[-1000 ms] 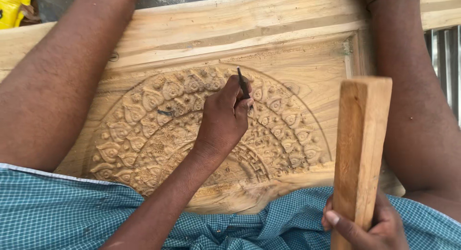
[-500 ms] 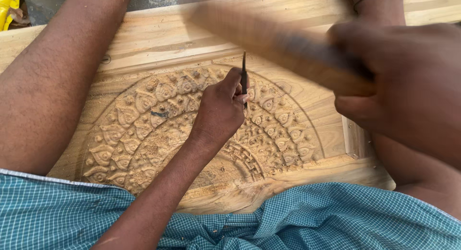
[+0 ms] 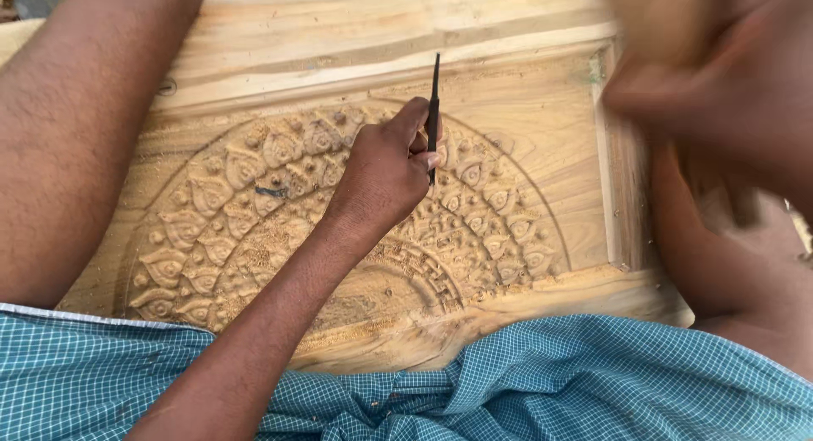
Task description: The person carves a decorative pattern into a wooden panel using a chisel and a wooden mallet.
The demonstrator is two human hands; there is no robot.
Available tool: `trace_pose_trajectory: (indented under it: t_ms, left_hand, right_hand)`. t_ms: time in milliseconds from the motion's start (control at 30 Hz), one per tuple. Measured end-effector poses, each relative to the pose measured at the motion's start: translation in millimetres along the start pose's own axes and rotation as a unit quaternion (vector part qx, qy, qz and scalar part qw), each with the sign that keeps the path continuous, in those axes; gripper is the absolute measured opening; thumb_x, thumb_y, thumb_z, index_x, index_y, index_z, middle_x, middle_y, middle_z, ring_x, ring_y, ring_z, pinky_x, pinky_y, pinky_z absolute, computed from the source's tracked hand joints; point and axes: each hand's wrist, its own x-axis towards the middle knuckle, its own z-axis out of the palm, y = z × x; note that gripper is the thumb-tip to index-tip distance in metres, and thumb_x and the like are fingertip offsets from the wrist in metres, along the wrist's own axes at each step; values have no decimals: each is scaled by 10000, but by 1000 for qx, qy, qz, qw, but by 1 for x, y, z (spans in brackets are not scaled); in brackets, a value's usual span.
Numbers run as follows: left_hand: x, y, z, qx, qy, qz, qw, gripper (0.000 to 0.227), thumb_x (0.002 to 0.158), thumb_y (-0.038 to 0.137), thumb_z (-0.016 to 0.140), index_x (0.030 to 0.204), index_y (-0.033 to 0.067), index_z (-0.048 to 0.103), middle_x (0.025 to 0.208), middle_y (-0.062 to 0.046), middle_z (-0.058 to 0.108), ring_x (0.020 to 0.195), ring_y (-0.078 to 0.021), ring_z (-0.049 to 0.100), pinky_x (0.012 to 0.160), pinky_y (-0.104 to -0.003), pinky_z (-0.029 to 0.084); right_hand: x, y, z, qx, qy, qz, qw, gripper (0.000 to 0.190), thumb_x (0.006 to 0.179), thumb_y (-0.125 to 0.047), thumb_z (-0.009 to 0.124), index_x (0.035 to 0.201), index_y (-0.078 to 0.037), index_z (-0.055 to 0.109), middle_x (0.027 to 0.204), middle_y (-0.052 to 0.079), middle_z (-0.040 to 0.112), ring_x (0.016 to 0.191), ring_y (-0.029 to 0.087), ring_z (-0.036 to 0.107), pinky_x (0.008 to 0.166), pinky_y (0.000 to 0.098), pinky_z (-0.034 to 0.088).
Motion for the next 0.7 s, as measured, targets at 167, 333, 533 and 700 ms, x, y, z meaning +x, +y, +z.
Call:
trace_pose_trajectory:
  t_ms: [167, 333, 533, 700]
  left_hand:
    - [3, 0, -2, 39, -42, -41, 998, 171, 1016, 46, 599, 1177, 99, 617, 831, -121, 736, 749, -238, 744, 658, -446, 597]
    - [12, 3, -4, 14, -66, -29, 997, 318, 941, 96, 674, 1251, 116, 601, 845, -81, 742, 771, -174, 743, 663, -392, 619]
    - [15, 3, -6, 22, -118, -53, 991, 472, 958, 68, 638, 1411, 168, 549, 945, -112, 748, 761, -177, 733, 664, -340, 655]
    - [19, 9, -6, 124, -138, 19, 982, 387, 969, 96, 661, 1342, 186, 614, 922, -80, 752, 796, -145, 730, 689, -344, 631]
  right_hand:
    - [-5, 9, 7, 69, 112, -148, 980, 737, 731, -197, 874, 1407, -30, 635, 1010, 205, 769, 774, 265, 772, 711, 396, 642]
    - [-12, 5, 18, 46, -43, 8, 998, 708, 844, -195, 845, 1477, -101, 541, 1004, 166, 777, 764, 222, 794, 719, 335, 652]
    - [-10, 26, 42, 224, 106, -60, 967, 642, 838, -171, 807, 1417, -44, 561, 1021, 180, 728, 803, 213, 762, 702, 331, 647]
    - [-30, 36, 60, 278, 140, -59, 949, 618, 839, -158, 787, 1394, -15, 553, 1019, 182, 695, 819, 197, 740, 703, 328, 641]
